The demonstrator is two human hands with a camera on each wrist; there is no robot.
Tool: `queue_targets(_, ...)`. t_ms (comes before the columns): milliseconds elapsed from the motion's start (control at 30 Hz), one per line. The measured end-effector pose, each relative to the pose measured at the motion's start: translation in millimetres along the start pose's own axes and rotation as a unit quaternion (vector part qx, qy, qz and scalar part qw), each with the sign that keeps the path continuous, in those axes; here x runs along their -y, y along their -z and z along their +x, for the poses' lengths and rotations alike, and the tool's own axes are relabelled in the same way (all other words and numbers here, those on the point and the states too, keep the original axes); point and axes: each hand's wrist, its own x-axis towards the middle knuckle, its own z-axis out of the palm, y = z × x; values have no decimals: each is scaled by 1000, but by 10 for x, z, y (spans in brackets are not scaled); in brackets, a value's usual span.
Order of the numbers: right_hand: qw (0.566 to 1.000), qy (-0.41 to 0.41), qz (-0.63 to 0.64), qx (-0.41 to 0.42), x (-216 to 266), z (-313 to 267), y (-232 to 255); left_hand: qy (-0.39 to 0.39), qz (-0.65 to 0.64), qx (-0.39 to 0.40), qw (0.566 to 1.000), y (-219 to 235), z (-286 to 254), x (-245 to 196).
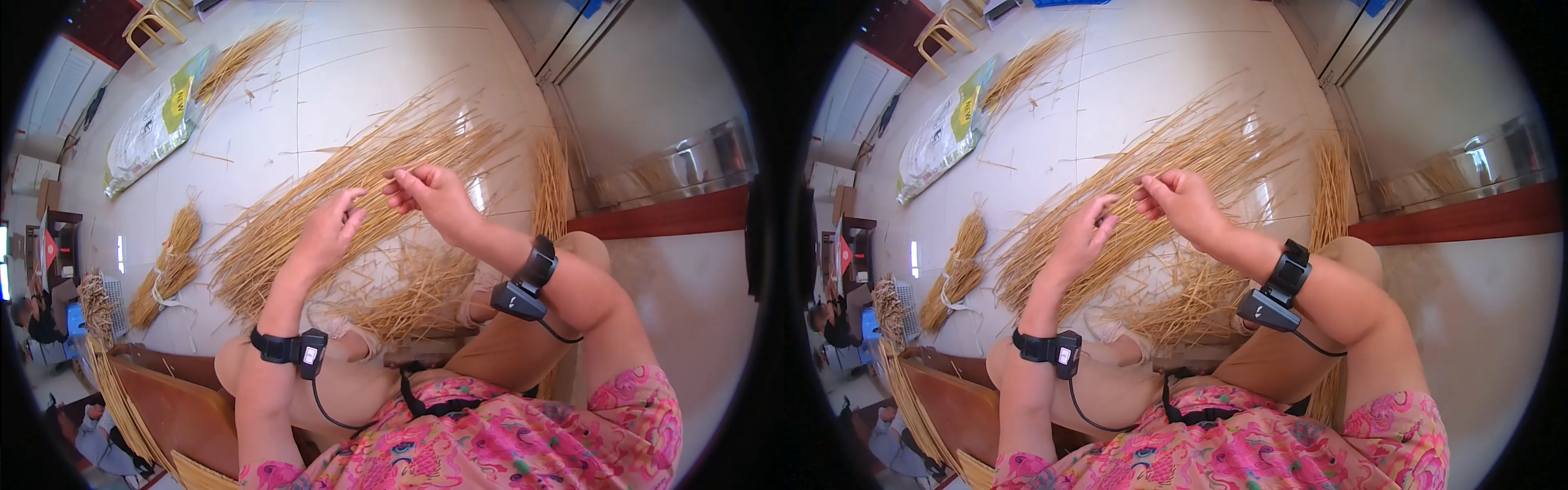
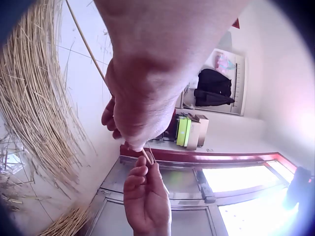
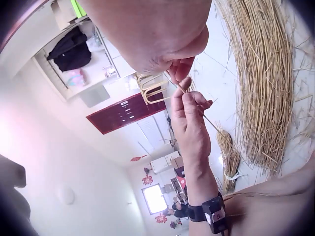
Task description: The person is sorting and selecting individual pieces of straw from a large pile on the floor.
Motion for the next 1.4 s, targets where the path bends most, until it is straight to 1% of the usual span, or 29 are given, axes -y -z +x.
queue_targets(33, 1000, 3, -23, 9, -9, -13, -11, -13, -5, 0, 1000, -10, 8, -24)
queue_targets(67, 999, 6, -46, 19, -8, -19, -18, 3, -6, -5, 1000, -6, 16, -29)
queue_targets(167, 997, 68, -30, -16, 73, -11, 32, 39, -16, -19, 999, 2, 33, 12)
queue_targets(233, 996, 70, 27, -50, 143, 11, 80, 49, -34, -29, 998, 11, 26, 94)
queue_targets(267, 994, 71, 55, -68, 165, 28, 104, 50, -18, -22, 998, 21, 22, 87)
queue_targets(300, 993, 79, 46, -78, 145, 57, 131, 51, -2, -14, 999, 46, 14, 69)
queue_targets(333, 994, 64, 40, -73, 144, 54, 119, 53, 14, -6, 998, 70, 13, 50)
queue_targets(433, 998, 28, 23, -45, 100, -17, 27, -40, -44, -77, 995, -14, 39, 9)
queue_targets(500, 1000, 11, 13, -14, 50, -82, -50, -31, -50, -74, 996, 0, 60, -76)
queue_targets(600, 999, 12, -34, 0, 18, -151, -103, -18, -63, -80, 995, -7, 93, -147)
queue_targets(667, 1000, 14, -28, 0, -20, -140, -97, -3, -97, -84, 992, -25, 100, -158)
queue_targets(733, 1000, 14, -14, 2, -24, -132, -96, 19, -155, -83, 984, -53, 108, -144)
queue_targets(833, 1000, 7, 8, 0, -6, -127, -97, 89, -265, -110, 954, -123, 125, -70)
queue_targets(933, 1000, -9, 6, -16, -7, -114, -71, 105, -243, -157, 951, -51, 162, 19)
queue_targets(1033, 1000, -17, 1, -25, 0, -107, -50, 103, -300, -210, 925, 12, 182, -4)
queue_targets(1133, 999, -21, 6, -36, -33, -96, -21, 93, -334, -215, 913, 87, 174, 83)
queue_targets(1233, 998, -22, 29, -51, -51, -42, 30, 142, -299, -241, 912, 196, 125, 101)
queue_targets(1333, 995, -19, 58, -75, -50, 22, 96, 161, -386, -282, 863, 255, 79, 110)
queue_targets(1400, 992, -9, 68, -102, -60, 65, 140, 170, -352, -308, 867, 358, 50, 226)
